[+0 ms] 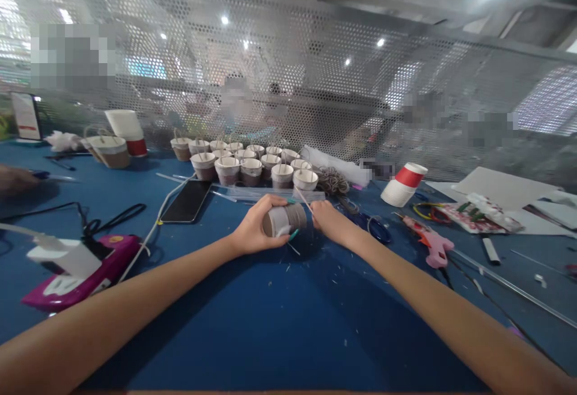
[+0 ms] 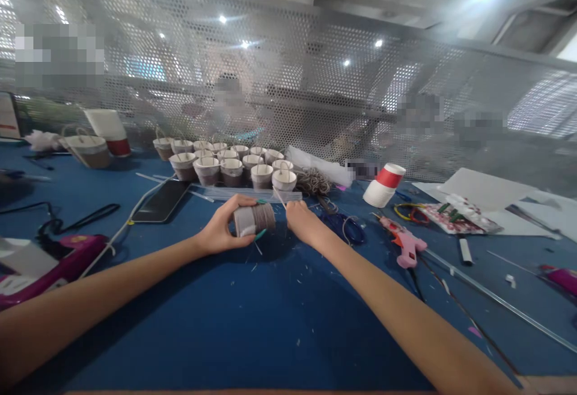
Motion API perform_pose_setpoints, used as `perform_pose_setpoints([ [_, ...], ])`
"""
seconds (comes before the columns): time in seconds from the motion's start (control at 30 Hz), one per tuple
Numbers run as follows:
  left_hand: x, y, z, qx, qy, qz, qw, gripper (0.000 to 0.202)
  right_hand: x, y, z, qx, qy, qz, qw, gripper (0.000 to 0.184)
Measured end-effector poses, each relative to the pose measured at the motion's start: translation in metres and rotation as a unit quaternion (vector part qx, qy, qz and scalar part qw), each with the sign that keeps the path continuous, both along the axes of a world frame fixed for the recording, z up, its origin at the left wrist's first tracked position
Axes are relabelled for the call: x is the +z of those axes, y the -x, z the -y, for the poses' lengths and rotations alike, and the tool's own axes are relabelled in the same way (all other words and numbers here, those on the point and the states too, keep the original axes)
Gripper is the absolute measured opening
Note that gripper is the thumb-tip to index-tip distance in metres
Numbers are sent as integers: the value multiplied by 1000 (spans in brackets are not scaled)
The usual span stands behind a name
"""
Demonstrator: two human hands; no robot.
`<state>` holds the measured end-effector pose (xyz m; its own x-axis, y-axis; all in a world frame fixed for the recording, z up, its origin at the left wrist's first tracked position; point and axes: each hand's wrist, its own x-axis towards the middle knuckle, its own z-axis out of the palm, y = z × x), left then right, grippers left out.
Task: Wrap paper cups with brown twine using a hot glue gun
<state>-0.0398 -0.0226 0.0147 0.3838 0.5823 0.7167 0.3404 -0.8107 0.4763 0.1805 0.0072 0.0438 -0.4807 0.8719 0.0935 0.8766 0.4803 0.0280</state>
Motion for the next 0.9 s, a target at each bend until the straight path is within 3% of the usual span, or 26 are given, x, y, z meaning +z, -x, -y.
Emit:
perform_pose_setpoints([
  [0.13, -4, 1, -2, 12, 133, 69, 989, 56, -3, -22, 21, -21, -31, -72, 997, 15],
  [0.23, -5, 2, -6, -1, 254, 93, 963, 58, -5, -35, 31, -43, -41, -270, 961, 13],
  [0.33, -4, 2, -10, -31, 342, 101, 934, 56, 1, -43, 34, -43, 90, -496, 862, 18],
  [0.4, -2, 1, -10, -42, 364, 107, 924, 56, 12, -46, 36, -29, 204, -590, 781, 26],
  [0.43, 0, 0, -10, -44, 368, 109, 922, 56, 18, -48, 37, -17, 247, -608, 755, 27],
  [0.5, 3, -1, -8, -44, 370, 114, 921, 56, 28, -51, 40, 1, 301, -590, 749, 25],
  [0.57, 6, -3, -7, -42, 369, 114, 921, 55, 29, -51, 42, -8, 305, -566, 766, 20],
  [0.73, 5, -2, -6, -34, 356, 90, 929, 56, -2, -38, 41, -89, 254, -545, 794, 23],
  [0.8, 4, -2, -6, -50, 315, 78, 945, 52, -11, -33, 40, -110, 298, -545, 776, 26],
  [0.9, 6, -1, -8, -78, 287, 59, 953, 47, -10, -32, 40, -112, 358, -581, 722, 27],
])
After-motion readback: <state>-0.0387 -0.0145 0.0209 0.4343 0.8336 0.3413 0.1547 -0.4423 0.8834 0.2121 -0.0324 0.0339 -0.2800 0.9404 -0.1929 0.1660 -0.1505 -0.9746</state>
